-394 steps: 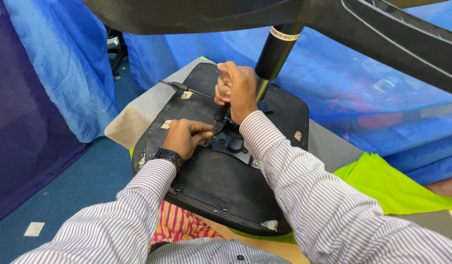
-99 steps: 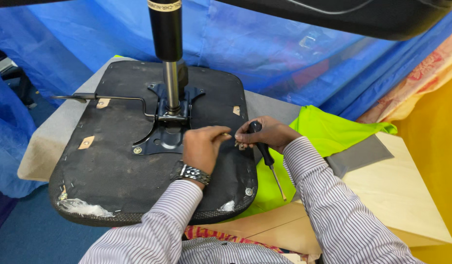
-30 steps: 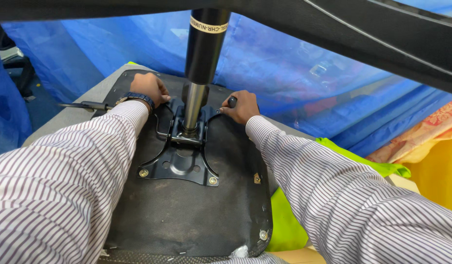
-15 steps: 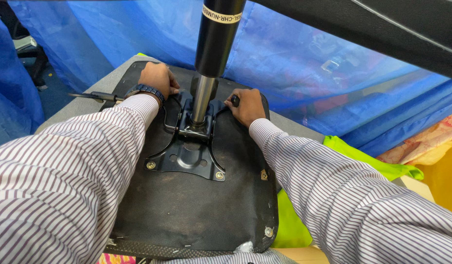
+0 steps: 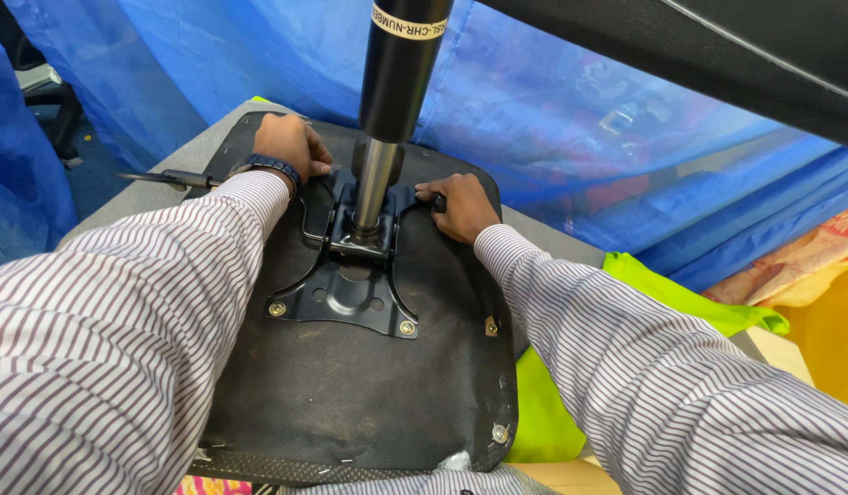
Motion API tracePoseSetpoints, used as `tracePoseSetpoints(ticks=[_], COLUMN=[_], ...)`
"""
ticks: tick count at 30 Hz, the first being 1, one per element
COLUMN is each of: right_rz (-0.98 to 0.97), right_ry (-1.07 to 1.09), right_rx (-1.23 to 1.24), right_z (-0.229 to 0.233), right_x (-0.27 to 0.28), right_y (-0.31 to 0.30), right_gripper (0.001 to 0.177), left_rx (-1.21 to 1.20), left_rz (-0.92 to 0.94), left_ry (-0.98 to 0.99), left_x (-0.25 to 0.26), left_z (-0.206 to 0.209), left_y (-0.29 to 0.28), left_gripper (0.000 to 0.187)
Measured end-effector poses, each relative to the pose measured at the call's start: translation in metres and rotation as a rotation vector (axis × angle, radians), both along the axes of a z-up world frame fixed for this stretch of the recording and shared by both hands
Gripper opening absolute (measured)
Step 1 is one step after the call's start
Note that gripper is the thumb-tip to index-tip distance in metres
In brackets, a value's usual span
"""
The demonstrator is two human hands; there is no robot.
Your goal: The person uses a screwdriver to tighten screws on the underside of an office chair seat, securing the seat to the gas-lift column. The person repeatedly rotates the chair to access different screw locations and continues tightening throughout the clip.
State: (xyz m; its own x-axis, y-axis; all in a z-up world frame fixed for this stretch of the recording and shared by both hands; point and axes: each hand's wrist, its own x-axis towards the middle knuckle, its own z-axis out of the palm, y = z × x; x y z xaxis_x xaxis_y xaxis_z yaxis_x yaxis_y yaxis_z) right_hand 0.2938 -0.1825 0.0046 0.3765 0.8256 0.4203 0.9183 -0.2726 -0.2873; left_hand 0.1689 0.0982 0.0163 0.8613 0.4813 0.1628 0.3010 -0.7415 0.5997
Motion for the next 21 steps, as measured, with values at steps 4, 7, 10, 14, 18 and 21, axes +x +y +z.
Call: tracePoseSetpoints(ticks=[4, 7, 10, 14, 18, 21], right_rz=[-0.306, -0.327, -0.276, -0.384, -0.423, -0.434], right_ry=[0.170, 0.176, 0.154, 0.116, 0.144, 0.088], right_rx=[-0.003, 0.053, 0.010, -0.184, -0.247, -0.279], right_z=[-0.001, 0.002, 0.006, 0.010, 0.010, 0.007], right_x=[0.000, -0.006, -0.013, -0.025, -0.034, -0.037], right_y=[-0.004, -0.008, -0.013, -0.007, -0.001, 0.000], right_gripper=[0.033, 0.039, 0.050, 0.056, 0.060, 0.060], left_rx=[-0.099, -0.093, -0.063, -0.057, -0.029, 0.064], left_rz=[0.083, 0.094, 0.106, 0.135, 0.089, 0.051], left_ry=[0.011, 0.045, 0.055, 0.068, 0.053, 0.052], left_x=[0.001, 0.002, 0.004, 0.003, 0.004, 0.006], left_z=[-0.001, 0.000, -0.002, -0.003, -0.002, -0.004], left_y=[0.003, 0.005, 0.004, 0.006, 0.005, 0.005], left_gripper=[0.016, 0.015, 0.016, 0.014, 0.013, 0.014])
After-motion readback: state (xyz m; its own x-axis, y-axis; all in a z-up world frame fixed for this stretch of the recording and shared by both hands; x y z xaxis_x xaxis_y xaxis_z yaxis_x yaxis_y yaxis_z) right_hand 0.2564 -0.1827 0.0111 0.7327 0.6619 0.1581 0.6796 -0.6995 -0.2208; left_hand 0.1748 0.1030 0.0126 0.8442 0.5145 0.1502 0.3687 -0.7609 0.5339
